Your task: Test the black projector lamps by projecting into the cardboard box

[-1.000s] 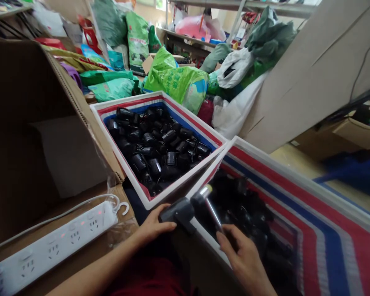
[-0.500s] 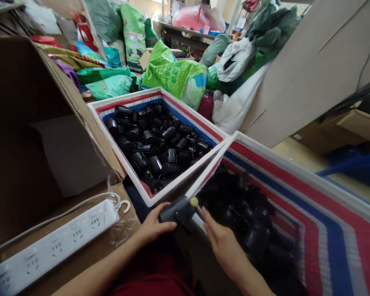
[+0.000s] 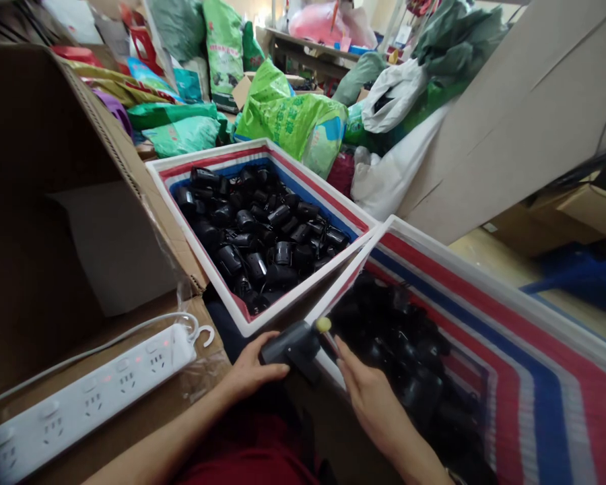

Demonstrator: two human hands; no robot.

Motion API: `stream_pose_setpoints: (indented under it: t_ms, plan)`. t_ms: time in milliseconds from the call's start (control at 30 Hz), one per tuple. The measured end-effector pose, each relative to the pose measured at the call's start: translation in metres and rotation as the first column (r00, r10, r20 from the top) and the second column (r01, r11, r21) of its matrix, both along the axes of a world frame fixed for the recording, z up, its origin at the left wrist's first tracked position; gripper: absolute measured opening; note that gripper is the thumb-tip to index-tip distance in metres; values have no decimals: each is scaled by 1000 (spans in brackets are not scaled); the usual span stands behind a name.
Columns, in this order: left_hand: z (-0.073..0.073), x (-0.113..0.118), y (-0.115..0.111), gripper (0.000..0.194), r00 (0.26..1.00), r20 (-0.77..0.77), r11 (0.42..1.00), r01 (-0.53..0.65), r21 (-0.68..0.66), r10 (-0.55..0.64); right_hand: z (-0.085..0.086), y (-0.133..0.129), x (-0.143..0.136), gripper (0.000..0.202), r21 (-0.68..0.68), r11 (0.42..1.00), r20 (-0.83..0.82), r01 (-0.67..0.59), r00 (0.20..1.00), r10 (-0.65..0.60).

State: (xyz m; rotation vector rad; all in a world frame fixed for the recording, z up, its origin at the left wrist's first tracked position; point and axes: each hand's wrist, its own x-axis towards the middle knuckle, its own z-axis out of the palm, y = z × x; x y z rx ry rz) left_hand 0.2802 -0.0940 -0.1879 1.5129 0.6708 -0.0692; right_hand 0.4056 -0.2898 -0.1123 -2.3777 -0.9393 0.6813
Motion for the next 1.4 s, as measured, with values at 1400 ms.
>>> stream_pose_setpoints:
  t_ms: [1400]
  plan:
    - [-7,-7,-19,74,989,14,856,120,503,-146,1,5,2,53,61,995,-26,79,997,-78]
